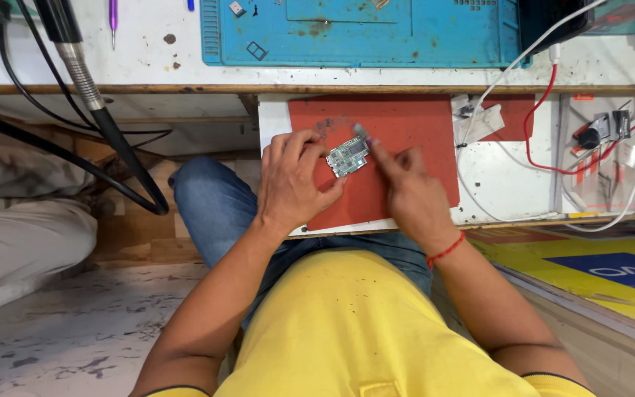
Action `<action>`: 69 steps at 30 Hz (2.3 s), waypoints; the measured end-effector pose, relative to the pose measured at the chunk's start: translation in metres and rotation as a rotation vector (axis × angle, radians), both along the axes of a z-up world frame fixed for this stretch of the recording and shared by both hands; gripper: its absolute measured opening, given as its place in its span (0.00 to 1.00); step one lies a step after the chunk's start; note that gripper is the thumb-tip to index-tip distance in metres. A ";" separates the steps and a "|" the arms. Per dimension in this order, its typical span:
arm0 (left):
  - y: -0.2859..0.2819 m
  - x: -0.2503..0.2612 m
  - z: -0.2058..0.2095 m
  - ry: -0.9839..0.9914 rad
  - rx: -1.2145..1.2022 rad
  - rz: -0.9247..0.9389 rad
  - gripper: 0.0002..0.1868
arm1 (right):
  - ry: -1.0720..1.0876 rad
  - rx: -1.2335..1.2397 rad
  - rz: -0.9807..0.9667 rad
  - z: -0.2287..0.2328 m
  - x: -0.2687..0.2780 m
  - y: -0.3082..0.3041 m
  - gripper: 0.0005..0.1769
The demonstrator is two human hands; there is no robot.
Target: The person scrapes a small circuit board with a metal tool while seated on the floor. They then use a hot air gun to heat the board, holding it in place with their left hand.
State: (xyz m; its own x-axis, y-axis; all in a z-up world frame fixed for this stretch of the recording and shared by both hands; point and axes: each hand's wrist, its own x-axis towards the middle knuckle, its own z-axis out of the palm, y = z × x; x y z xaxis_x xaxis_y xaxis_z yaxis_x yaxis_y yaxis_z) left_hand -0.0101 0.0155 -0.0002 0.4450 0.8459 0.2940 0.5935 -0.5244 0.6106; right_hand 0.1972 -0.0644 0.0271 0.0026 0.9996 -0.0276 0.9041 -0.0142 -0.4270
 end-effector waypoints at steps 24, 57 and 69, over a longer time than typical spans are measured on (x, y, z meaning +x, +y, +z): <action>-0.001 -0.006 0.000 -0.028 0.025 0.006 0.24 | -0.058 -0.085 0.174 0.003 -0.004 -0.003 0.35; -0.002 -0.005 -0.004 -0.049 0.014 -0.004 0.23 | 0.016 -0.081 0.189 0.002 -0.007 0.001 0.35; -0.003 -0.006 -0.004 -0.043 0.009 0.005 0.22 | -0.028 -0.011 0.102 -0.007 -0.006 -0.001 0.36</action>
